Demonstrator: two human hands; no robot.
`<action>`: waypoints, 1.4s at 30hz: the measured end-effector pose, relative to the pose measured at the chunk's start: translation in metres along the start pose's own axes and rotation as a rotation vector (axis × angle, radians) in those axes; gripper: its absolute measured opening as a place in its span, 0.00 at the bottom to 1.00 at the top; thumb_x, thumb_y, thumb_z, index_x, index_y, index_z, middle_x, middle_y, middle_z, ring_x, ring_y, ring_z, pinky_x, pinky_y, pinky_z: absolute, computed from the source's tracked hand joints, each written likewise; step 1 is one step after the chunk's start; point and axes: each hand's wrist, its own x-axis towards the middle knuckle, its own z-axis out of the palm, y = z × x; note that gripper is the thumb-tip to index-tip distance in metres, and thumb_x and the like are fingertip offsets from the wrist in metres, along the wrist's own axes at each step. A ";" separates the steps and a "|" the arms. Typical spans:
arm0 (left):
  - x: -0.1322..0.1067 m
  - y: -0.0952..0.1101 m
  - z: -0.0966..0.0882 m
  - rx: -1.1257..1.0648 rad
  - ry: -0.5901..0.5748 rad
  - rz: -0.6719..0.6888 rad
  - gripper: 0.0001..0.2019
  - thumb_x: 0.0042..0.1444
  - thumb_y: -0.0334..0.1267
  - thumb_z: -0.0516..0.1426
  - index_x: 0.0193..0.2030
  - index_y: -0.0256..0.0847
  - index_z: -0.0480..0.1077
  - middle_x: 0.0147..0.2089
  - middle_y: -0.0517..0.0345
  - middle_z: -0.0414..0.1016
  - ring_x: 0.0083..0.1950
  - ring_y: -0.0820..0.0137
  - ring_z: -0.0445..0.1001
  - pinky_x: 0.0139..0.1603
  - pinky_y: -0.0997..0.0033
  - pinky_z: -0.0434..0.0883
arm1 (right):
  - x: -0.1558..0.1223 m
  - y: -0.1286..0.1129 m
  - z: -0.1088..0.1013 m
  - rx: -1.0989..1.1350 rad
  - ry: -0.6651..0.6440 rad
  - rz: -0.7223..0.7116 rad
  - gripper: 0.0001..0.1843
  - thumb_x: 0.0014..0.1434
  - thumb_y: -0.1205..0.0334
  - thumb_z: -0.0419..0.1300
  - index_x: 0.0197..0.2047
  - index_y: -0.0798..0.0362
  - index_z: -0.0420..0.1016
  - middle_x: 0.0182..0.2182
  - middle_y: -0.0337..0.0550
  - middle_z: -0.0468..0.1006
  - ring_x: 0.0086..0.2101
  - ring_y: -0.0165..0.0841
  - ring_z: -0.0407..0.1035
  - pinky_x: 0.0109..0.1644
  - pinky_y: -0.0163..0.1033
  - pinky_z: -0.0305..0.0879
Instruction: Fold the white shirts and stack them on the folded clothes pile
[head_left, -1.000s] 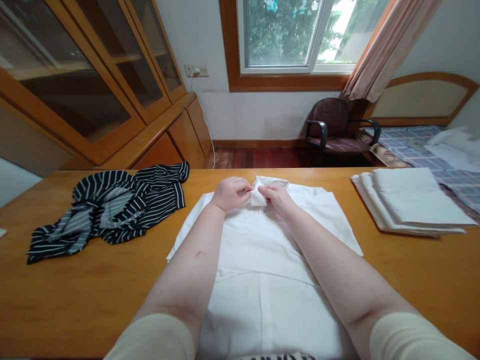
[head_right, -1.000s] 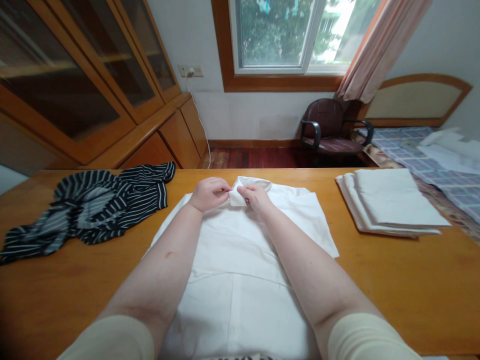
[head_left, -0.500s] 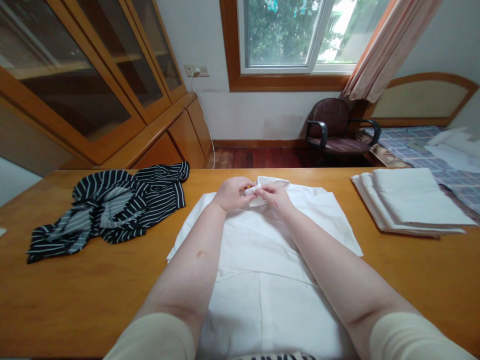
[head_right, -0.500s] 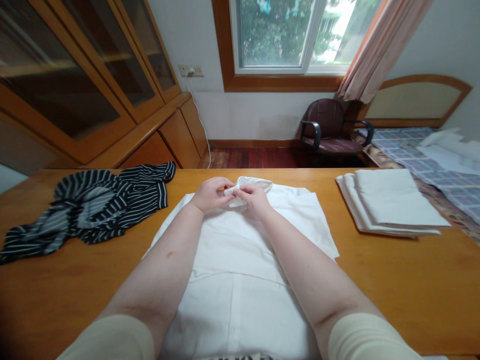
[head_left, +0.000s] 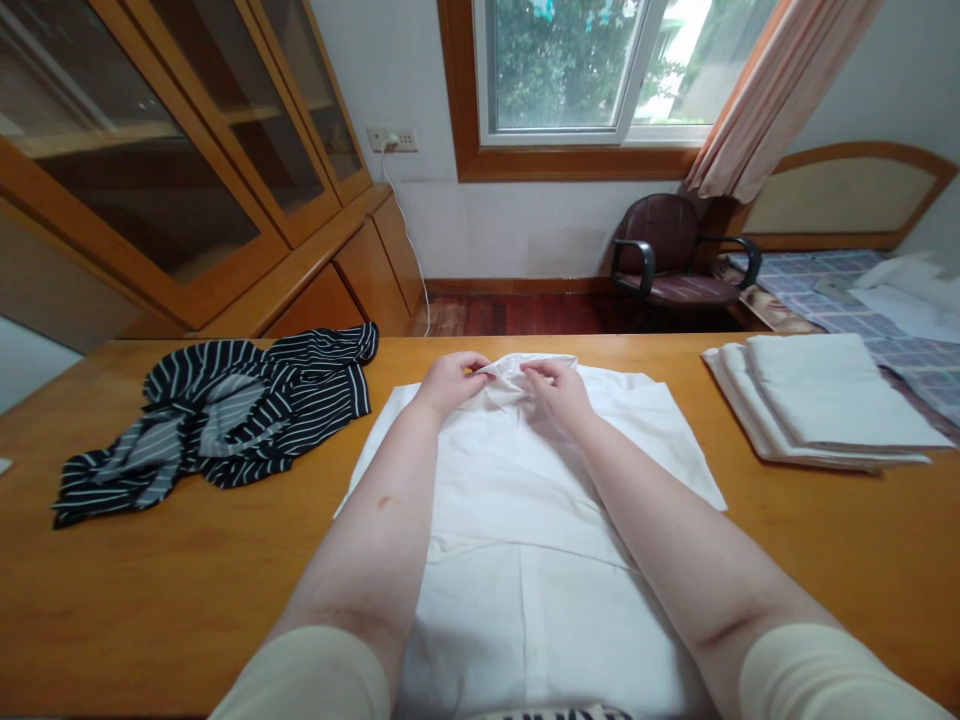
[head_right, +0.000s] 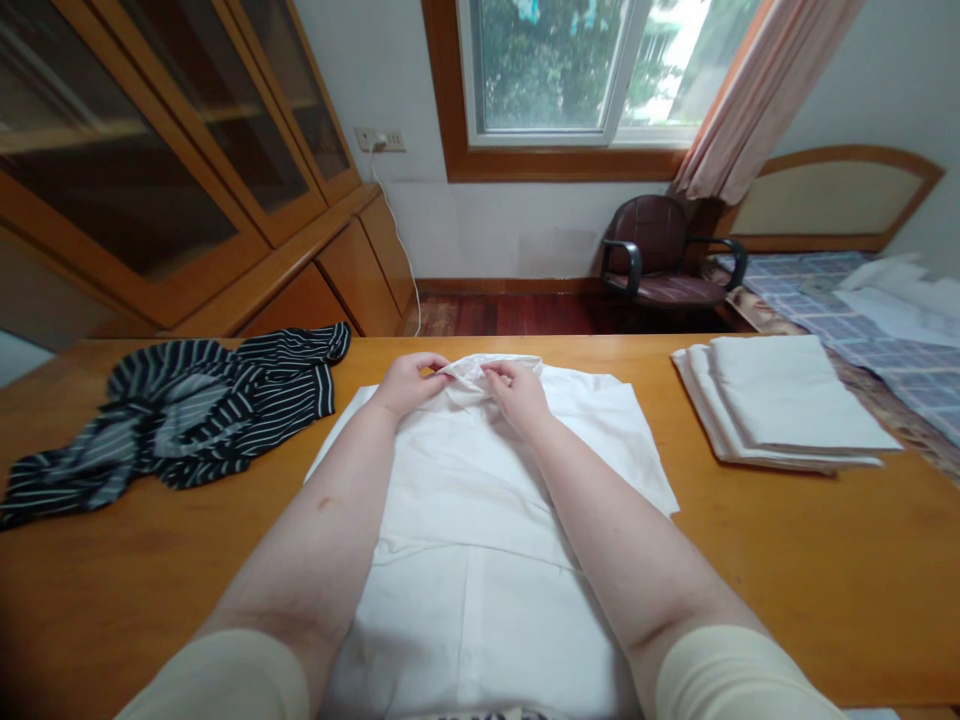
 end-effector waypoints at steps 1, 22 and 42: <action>0.000 -0.001 0.000 -0.007 0.010 -0.008 0.06 0.49 0.37 0.58 0.33 0.40 0.75 0.34 0.59 0.78 0.37 0.69 0.74 0.42 0.70 0.70 | 0.002 0.001 -0.005 -0.128 0.045 -0.046 0.13 0.58 0.58 0.54 0.40 0.51 0.78 0.40 0.45 0.79 0.42 0.37 0.71 0.50 0.43 0.63; 0.005 0.018 0.008 0.170 0.008 0.092 0.15 0.52 0.35 0.58 0.47 0.41 0.72 0.45 0.54 0.76 0.46 0.65 0.73 0.50 0.65 0.69 | 0.021 0.025 -0.038 -0.747 0.043 -0.096 0.12 0.58 0.54 0.58 0.32 0.50 0.79 0.32 0.44 0.80 0.36 0.38 0.69 0.40 0.39 0.56; 0.000 -0.008 0.014 0.095 -0.127 0.007 0.24 0.49 0.40 0.61 0.55 0.43 0.69 0.53 0.52 0.73 0.51 0.62 0.71 0.52 0.65 0.67 | 0.019 0.030 -0.041 -0.559 -0.037 -0.032 0.15 0.59 0.51 0.55 0.34 0.51 0.78 0.33 0.46 0.79 0.36 0.36 0.69 0.40 0.38 0.59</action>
